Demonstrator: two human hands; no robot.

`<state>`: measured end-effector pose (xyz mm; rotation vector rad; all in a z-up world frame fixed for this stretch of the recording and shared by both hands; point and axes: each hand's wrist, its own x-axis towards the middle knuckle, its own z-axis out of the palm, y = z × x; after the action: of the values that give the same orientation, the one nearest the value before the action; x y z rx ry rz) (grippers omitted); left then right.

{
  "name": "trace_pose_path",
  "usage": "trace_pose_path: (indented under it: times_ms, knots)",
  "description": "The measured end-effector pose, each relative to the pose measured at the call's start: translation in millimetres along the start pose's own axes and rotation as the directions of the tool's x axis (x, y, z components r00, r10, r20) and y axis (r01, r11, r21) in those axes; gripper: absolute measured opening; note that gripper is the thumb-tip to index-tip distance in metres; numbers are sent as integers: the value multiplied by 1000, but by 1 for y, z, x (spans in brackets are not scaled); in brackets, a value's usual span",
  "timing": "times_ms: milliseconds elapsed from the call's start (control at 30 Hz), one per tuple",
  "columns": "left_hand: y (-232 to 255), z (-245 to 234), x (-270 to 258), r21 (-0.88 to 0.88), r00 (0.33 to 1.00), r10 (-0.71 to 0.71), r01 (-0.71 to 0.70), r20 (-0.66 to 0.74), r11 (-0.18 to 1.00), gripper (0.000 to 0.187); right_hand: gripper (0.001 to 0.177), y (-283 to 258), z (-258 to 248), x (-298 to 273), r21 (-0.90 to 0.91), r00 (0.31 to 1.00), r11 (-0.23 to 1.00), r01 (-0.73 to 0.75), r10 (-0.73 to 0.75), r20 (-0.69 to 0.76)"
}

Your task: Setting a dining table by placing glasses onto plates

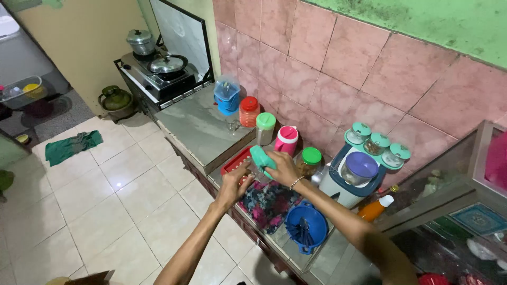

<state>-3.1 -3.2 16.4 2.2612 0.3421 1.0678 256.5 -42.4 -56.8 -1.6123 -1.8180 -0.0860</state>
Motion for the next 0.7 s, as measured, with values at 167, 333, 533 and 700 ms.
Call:
trace_pose_path:
  times_ms: [167, 333, 533, 700]
  knots:
    - [-35, 24, -5, 89, 998, -44, 40, 48, 995, 17, 55, -31, -22, 7, -283, 985, 943, 173, -172, 29]
    - [-5, 16, -5, 35, 985, -165, 167, -43, 985, 16, 50, -30, -12, 11, 57, 963, 971, -233, 239, -128]
    - [-30, 36, -21, -285, 787, -599, 546, -150, 788, 20, 66, -57, -48, 8, 213, 919, 929, -304, 345, -193]
    - [-67, 69, -17, -601, 643, -765, 595, -44, 534, 25, 81, -118, -46, 1, 60, 999, 998, 23, -25, 35]
